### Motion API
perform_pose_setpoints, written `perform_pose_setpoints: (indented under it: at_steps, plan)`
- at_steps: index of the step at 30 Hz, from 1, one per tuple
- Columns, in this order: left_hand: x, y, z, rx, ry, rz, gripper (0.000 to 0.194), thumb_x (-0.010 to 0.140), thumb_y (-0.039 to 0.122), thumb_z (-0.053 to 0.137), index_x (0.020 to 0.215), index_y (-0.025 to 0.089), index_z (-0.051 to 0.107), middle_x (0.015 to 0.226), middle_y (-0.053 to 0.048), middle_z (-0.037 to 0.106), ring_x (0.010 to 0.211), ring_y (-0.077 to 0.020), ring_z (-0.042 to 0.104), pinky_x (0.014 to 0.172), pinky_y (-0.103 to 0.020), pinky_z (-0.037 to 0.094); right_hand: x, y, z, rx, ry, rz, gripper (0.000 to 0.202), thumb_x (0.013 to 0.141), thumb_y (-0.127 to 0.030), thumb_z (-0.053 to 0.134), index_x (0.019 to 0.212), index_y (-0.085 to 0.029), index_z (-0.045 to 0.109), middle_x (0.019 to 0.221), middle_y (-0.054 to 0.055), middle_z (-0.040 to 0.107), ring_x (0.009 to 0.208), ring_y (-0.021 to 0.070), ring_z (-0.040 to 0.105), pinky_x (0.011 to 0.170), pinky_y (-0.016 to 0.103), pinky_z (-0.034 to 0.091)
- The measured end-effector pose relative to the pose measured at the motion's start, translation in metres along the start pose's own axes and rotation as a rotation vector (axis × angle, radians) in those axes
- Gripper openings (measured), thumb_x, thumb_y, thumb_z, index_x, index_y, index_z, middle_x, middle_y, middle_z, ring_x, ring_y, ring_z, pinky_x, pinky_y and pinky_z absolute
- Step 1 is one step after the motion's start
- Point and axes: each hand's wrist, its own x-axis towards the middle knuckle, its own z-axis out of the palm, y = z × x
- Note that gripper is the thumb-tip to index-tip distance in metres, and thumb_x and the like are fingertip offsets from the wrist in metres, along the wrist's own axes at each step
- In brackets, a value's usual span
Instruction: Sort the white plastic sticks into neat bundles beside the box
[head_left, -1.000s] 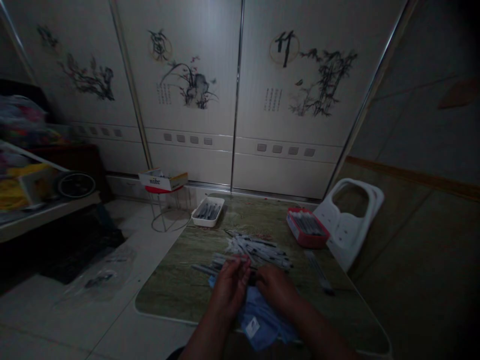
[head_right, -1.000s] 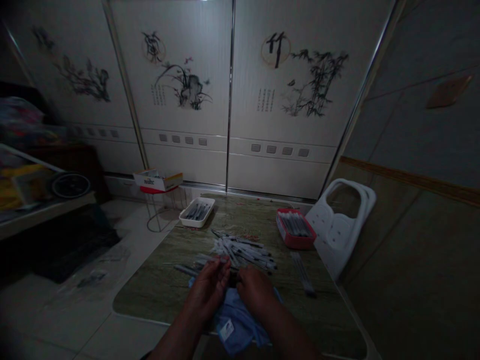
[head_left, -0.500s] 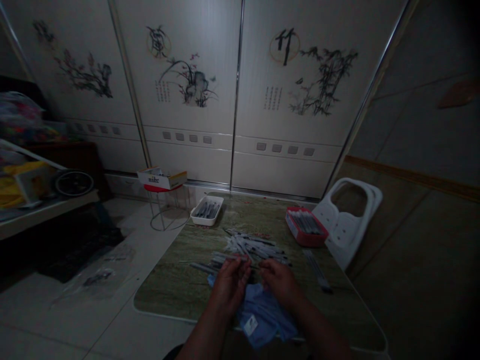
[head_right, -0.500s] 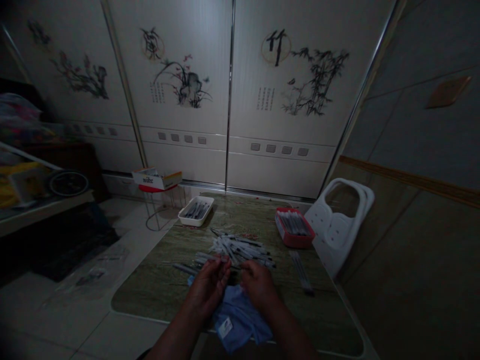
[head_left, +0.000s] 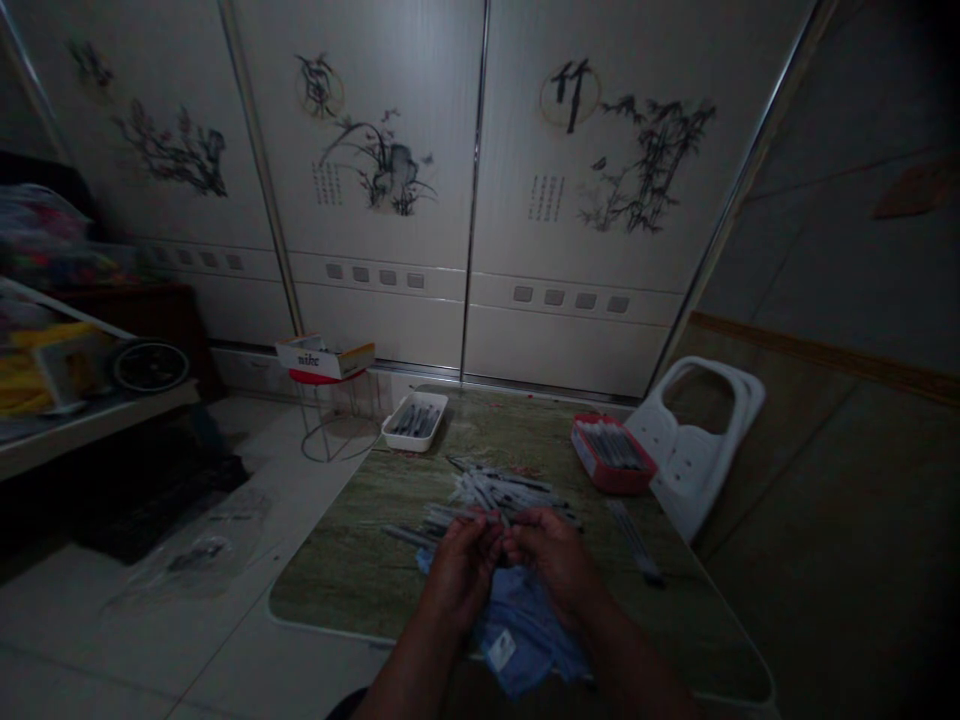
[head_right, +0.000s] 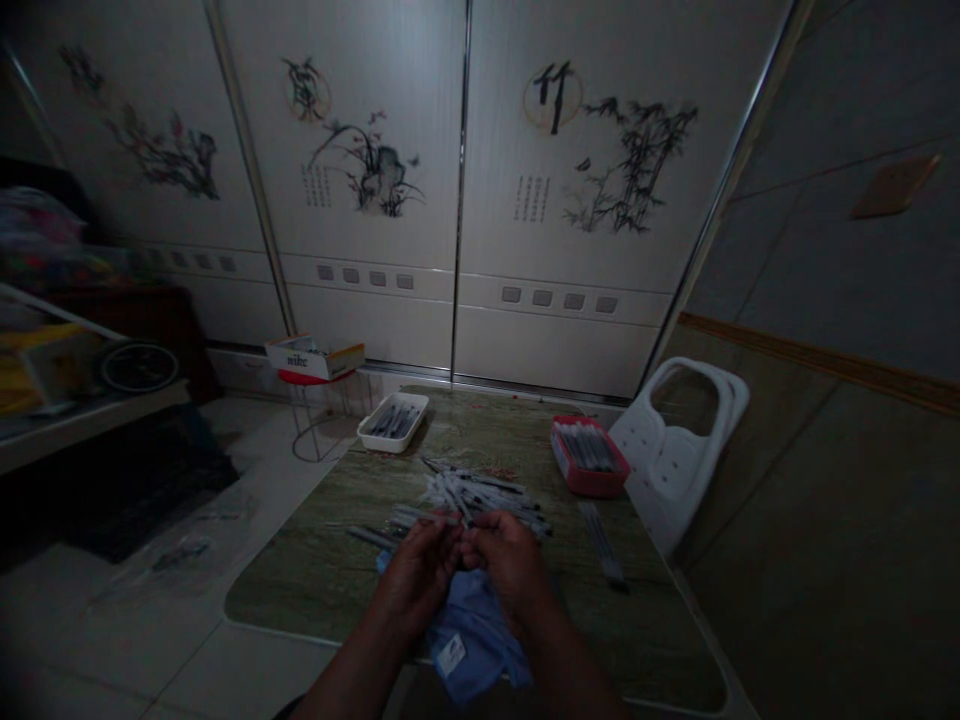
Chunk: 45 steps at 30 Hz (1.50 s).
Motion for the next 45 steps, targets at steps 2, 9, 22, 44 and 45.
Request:
perform_pose_setpoints:
  at_steps: [2, 9, 22, 44, 45]
  plan:
    - [0.0, 0.0, 0.0, 0.013, -0.005, -0.003, 0.016, 0.08, 0.014, 0.075, 0.089, 0.016, 0.062, 0.09, -0.006, 0.073, 0.082, -0.0184, 0.071, 0.075, -0.03, 0.057, 0.001, 0.002, 0.001, -0.013, -0.014, -0.006, 0.03, 0.068, -0.03, 0.074, 0.092, -0.016, 0.063, 0.081, 0.005, 0.074, 0.064, 0.0148, 0.067, 0.061, 0.026, 0.053]
    - [-0.002, 0.002, 0.004, 0.022, -0.048, 0.004, 0.019, 0.078, 0.014, 0.076, 0.091, 0.016, 0.062, 0.092, -0.007, 0.072, 0.08, -0.0186, 0.07, 0.072, -0.03, 0.057, 0.004, 0.004, 0.004, -0.127, -0.013, -0.07, 0.026, 0.07, -0.033, 0.073, 0.088, -0.015, 0.068, 0.077, 0.004, 0.072, 0.062, 0.0147, 0.066, 0.058, 0.026, 0.053]
    - [-0.001, 0.0, 0.002, 0.047, -0.054, 0.003, 0.019, 0.078, 0.015, 0.076, 0.091, 0.015, 0.063, 0.091, -0.007, 0.072, 0.078, -0.018, 0.07, 0.07, -0.03, 0.056, 0.011, 0.008, 0.004, -0.167, -0.004, -0.084, 0.024, 0.07, -0.031, 0.071, 0.088, -0.014, 0.068, 0.072, 0.003, 0.071, 0.058, 0.0141, 0.065, 0.055, 0.025, 0.052]
    - [-0.005, -0.001, 0.009, 0.078, -0.083, 0.011, 0.021, 0.078, 0.018, 0.077, 0.091, 0.015, 0.061, 0.086, -0.007, 0.071, 0.074, -0.0174, 0.068, 0.068, -0.03, 0.053, 0.009, 0.008, 0.004, -0.18, -0.016, -0.097, 0.026, 0.074, -0.033, 0.07, 0.093, -0.015, 0.066, 0.076, 0.005, 0.073, 0.061, 0.0156, 0.067, 0.058, 0.027, 0.053]
    - [-0.005, -0.001, 0.009, 0.08, -0.073, 0.011, 0.021, 0.078, 0.018, 0.077, 0.09, 0.015, 0.06, 0.087, -0.007, 0.071, 0.075, -0.0174, 0.068, 0.068, -0.03, 0.053, 0.009, 0.008, 0.004, -0.173, -0.013, -0.096, 0.026, 0.074, -0.033, 0.07, 0.093, -0.015, 0.065, 0.076, 0.005, 0.073, 0.061, 0.0155, 0.067, 0.057, 0.026, 0.053]
